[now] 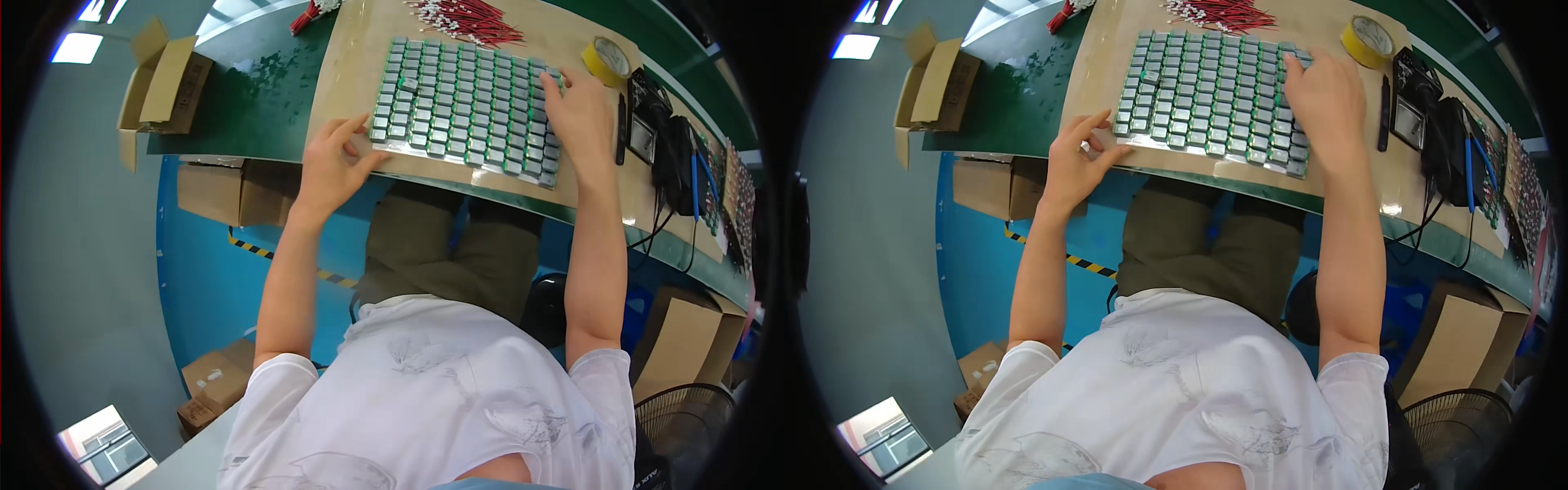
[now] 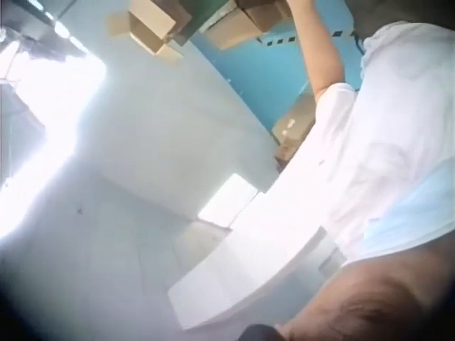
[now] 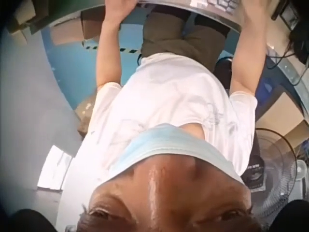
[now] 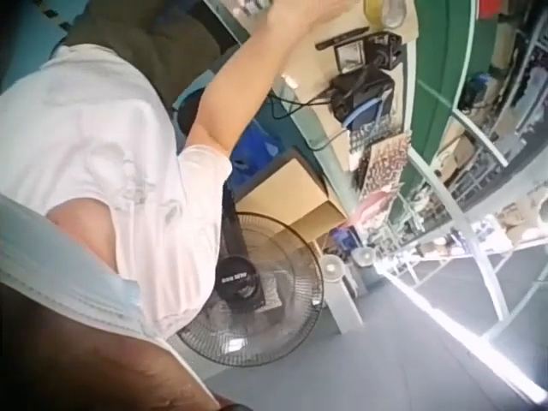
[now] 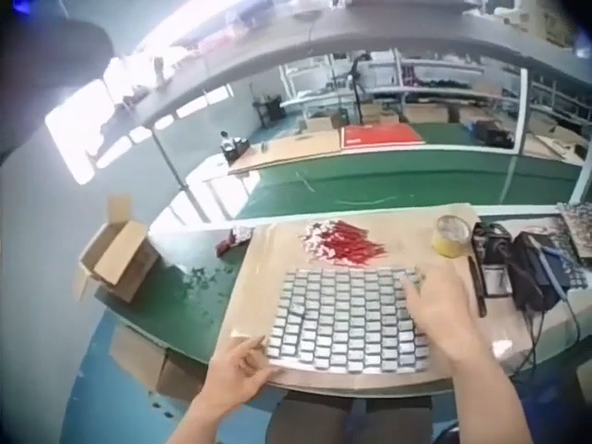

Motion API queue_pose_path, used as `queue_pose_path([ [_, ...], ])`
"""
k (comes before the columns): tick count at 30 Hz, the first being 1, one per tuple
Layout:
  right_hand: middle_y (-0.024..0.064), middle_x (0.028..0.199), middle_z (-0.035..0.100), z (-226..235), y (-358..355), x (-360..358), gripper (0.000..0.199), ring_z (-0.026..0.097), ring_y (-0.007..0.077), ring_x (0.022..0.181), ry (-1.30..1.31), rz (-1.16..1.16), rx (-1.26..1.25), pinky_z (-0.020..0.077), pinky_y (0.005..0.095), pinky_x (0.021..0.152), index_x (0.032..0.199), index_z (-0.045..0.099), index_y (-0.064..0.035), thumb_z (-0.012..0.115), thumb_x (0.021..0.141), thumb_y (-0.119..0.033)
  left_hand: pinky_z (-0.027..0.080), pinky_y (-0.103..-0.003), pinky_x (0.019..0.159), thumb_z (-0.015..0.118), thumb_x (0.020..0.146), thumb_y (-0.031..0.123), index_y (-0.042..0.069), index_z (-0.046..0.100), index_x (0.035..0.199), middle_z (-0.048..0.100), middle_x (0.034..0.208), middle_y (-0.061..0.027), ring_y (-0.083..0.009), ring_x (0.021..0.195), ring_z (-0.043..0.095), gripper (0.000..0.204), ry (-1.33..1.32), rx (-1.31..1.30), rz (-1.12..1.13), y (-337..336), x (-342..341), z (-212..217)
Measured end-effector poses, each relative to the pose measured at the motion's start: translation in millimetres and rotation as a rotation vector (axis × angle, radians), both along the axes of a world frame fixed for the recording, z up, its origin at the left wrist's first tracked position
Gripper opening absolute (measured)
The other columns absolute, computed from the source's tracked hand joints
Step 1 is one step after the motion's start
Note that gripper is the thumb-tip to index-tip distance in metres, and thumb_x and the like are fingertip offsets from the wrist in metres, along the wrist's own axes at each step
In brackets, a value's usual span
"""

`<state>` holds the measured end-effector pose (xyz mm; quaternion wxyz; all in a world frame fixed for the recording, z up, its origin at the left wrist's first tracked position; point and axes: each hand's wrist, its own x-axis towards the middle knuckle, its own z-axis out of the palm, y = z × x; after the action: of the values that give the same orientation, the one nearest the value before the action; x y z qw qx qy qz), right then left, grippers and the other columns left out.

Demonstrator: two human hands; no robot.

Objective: Perform soldering of wires or components onto a grid of small electronic units on a workbench.

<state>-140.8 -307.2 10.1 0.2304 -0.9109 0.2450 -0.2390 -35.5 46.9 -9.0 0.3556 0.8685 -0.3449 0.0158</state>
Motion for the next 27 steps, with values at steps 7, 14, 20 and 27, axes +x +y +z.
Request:
queue_pose_path([
  [7, 0.0125, 0.091, 0.069, -3, 84, 66, 0.018, 0.069, 0.0325, 0.089, -0.238, 0.446, -0.096, 0.0571, 0.0436, 0.078, 0.104, 0.08, -0.0054, 0.077, 0.091, -0.017, 0.057, -0.037, 0.071, 0.093, 0.077, 0.018, 0.005, 0.075, 0.124, 0.07, 0.112, -0.0118, -0.0255, 0.082, 0.069, 0.052, -0.127, -0.065, -0.191, -11, 35, -9],
  [14, 0.0102, 0.095, 0.067, -21, 118, 89, 0.023, 0.068, 0.0296, 0.089, -0.083, 0.493, -0.116, 0.057, 0.0417, 0.076, 0.106, 0.08, -0.0042, 0.083, 0.087, -0.017, 0.056, -0.036, 0.067, 0.095, 0.073, 0.018, 0.006, 0.076, 0.122, 0.068, 0.111, -0.0107, -0.023, 0.077, 0.064, 0.054, -0.155, -0.164, -0.236, -10, 47, -29],
  [20, 0.0089, 0.094, 0.069, -20, 122, 87, 0.024, 0.067, 0.0291, 0.086, -0.099, 0.473, -0.017, 0.0568, 0.0412, 0.074, 0.103, 0.076, -0.0039, 0.085, 0.082, -0.013, 0.055, -0.035, 0.066, 0.096, 0.071, 0.017, 0.007, 0.076, 0.122, 0.068, 0.111, -0.0097, -0.0219, 0.078, 0.064, 0.055, -0.113, -0.186, -0.227, -9, 50, -31],
  [27, 0.0101, 0.094, 0.071, -12, 149, 39, 0.033, 0.067, 0.0292, 0.078, -0.148, 0.571, 0.047, 0.054, 0.0363, 0.063, 0.1, 0.071, -0.0038, 0.089, 0.072, -0.002, 0.058, -0.037, 0.073, 0.094, 0.068, 0.009, 0.005, 0.075, 0.122, 0.067, 0.113, -0.0123, -0.0277, 0.089, 0.068, 0.057, -0.024, -0.217, -0.267, -6, 53, -27],
])
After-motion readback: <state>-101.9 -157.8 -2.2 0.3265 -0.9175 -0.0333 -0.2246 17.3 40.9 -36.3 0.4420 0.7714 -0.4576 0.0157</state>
